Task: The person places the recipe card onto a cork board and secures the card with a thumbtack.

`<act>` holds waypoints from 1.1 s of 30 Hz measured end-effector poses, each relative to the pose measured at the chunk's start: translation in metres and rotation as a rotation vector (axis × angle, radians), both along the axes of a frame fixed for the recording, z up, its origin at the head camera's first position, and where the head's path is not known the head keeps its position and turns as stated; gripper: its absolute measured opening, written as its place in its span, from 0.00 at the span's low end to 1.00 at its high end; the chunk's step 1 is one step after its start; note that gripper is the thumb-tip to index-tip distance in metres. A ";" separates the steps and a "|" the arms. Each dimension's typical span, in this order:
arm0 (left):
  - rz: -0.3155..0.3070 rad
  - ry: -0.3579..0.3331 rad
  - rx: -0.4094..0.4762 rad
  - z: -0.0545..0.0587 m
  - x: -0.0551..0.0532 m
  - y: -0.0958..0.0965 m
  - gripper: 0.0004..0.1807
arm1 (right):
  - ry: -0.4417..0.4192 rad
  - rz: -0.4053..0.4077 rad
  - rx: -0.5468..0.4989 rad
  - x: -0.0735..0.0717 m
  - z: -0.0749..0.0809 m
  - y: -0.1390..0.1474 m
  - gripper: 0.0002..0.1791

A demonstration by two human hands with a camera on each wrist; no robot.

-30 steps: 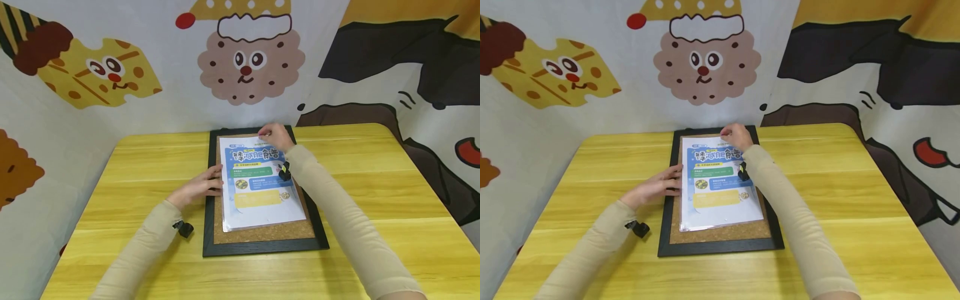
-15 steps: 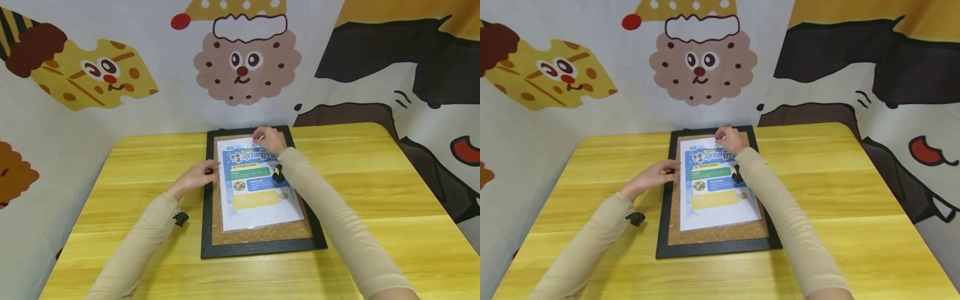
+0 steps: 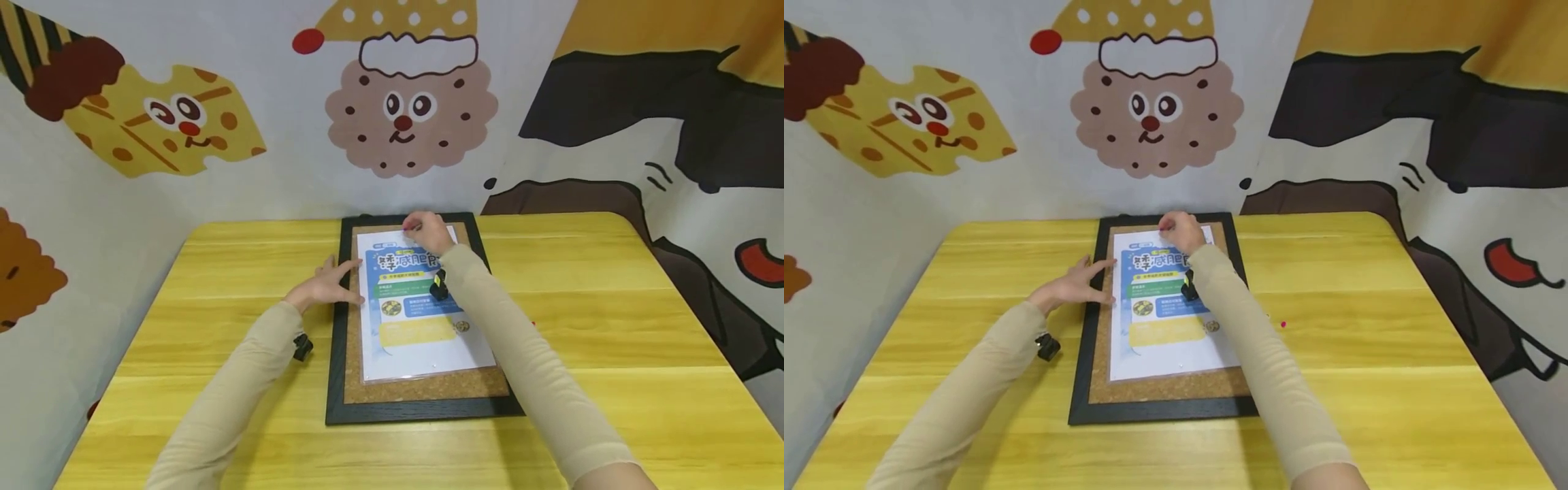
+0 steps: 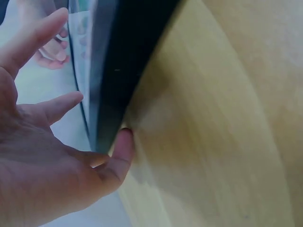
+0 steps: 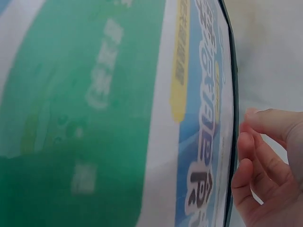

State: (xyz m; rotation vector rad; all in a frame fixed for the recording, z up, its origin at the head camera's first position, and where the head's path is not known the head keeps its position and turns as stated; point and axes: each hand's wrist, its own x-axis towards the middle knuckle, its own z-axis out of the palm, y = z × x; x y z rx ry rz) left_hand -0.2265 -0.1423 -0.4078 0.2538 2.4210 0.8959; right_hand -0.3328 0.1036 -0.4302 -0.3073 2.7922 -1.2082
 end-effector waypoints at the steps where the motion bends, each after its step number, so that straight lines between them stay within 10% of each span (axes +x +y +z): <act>1: -0.004 0.003 -0.008 -0.001 0.000 0.000 0.52 | 0.007 0.005 -0.001 0.000 -0.001 -0.001 0.08; 33: -0.053 0.089 -0.052 -0.010 0.001 -0.002 0.54 | -0.011 -0.032 0.049 0.000 -0.008 -0.009 0.06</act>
